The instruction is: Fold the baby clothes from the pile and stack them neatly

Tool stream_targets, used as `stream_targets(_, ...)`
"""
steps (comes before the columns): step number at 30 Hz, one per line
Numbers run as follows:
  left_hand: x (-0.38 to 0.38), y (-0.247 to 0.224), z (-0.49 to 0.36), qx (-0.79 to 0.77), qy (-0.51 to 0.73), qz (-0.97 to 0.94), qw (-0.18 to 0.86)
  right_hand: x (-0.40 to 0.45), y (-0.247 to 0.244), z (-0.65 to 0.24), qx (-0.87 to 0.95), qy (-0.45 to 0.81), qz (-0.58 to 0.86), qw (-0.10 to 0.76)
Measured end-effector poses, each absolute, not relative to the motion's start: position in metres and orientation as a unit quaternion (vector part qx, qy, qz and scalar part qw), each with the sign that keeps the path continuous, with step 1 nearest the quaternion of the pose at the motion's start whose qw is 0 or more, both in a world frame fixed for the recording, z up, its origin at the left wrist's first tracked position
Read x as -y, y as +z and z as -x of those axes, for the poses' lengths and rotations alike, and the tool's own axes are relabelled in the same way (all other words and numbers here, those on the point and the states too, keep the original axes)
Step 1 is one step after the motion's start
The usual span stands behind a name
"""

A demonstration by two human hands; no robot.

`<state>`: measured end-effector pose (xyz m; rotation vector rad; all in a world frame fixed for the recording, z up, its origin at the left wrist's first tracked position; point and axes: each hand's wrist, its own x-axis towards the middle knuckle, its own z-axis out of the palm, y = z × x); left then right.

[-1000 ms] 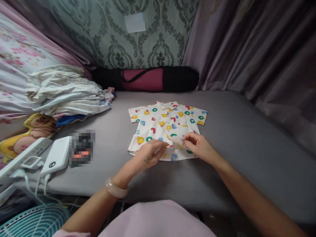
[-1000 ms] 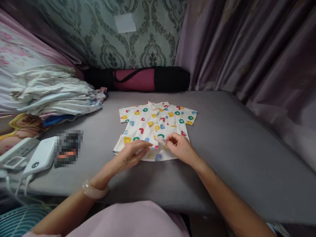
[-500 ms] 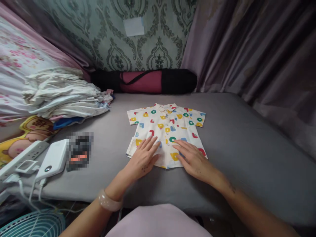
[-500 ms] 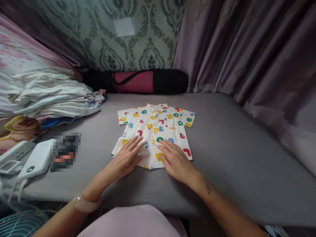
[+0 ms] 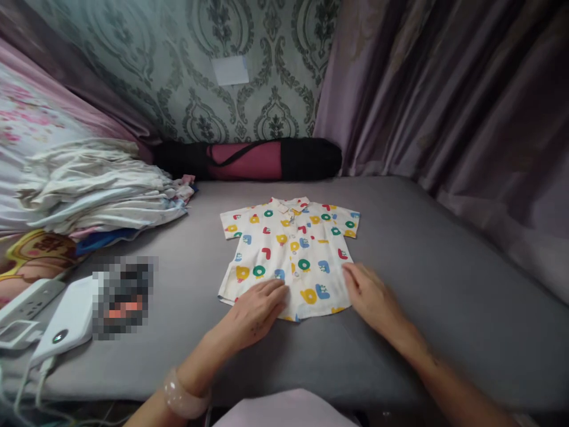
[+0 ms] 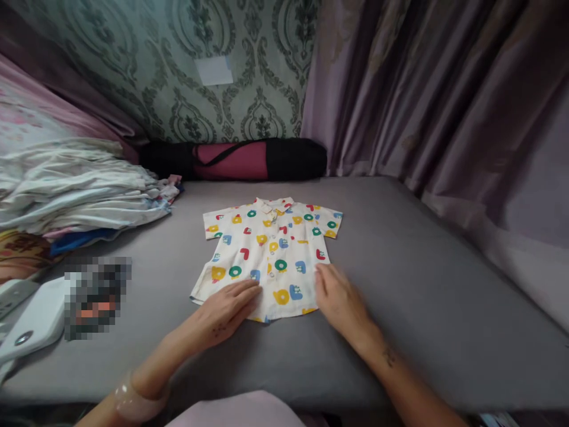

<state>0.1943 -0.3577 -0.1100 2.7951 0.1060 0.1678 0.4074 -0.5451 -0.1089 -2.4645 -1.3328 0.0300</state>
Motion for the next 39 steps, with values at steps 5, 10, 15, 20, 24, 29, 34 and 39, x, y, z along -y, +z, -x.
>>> stream_targets(5,0.340,-0.103,-0.195,-0.060,0.073,-0.972,0.216,0.566,-0.110,-0.442,0.316,0.089,0.943,0.059)
stream_targets(10,0.290,-0.122,-0.179,-0.256,0.147,-0.949,0.107,0.564,-0.115,-0.441,0.333,0.120,0.929,0.110)
stream_targets(15,0.261,-0.137,-0.157,-0.464,0.089,-0.870,0.142,0.559,-0.113,-0.442,0.317,0.138,0.926,0.149)
stream_targets(20,0.272,-0.135,-0.160,-0.482,0.037,-0.845,0.229,0.559,-0.121,-0.448,0.307,0.194,0.902,0.233)
stream_targets(24,0.279,-0.135,-0.164,-0.461,0.060,-0.846,0.262,0.564,-0.127,-0.450,0.342,0.205,0.889,0.228)
stream_targets(29,0.276,-0.138,-0.153,-0.439,0.068,-0.853,0.273,0.573,-0.115,-0.451,0.402,0.196,0.885,0.132)
stream_targets(34,0.266,-0.134,-0.156,-0.451,0.103,-0.836,0.296,0.537,-0.101,-0.432,0.493,0.072,0.866,0.050)
stream_targets(39,0.250,-0.141,-0.179,-0.493,0.149,-0.792,0.328,0.472,-0.117,-0.383,0.665,0.060,0.739,0.092)
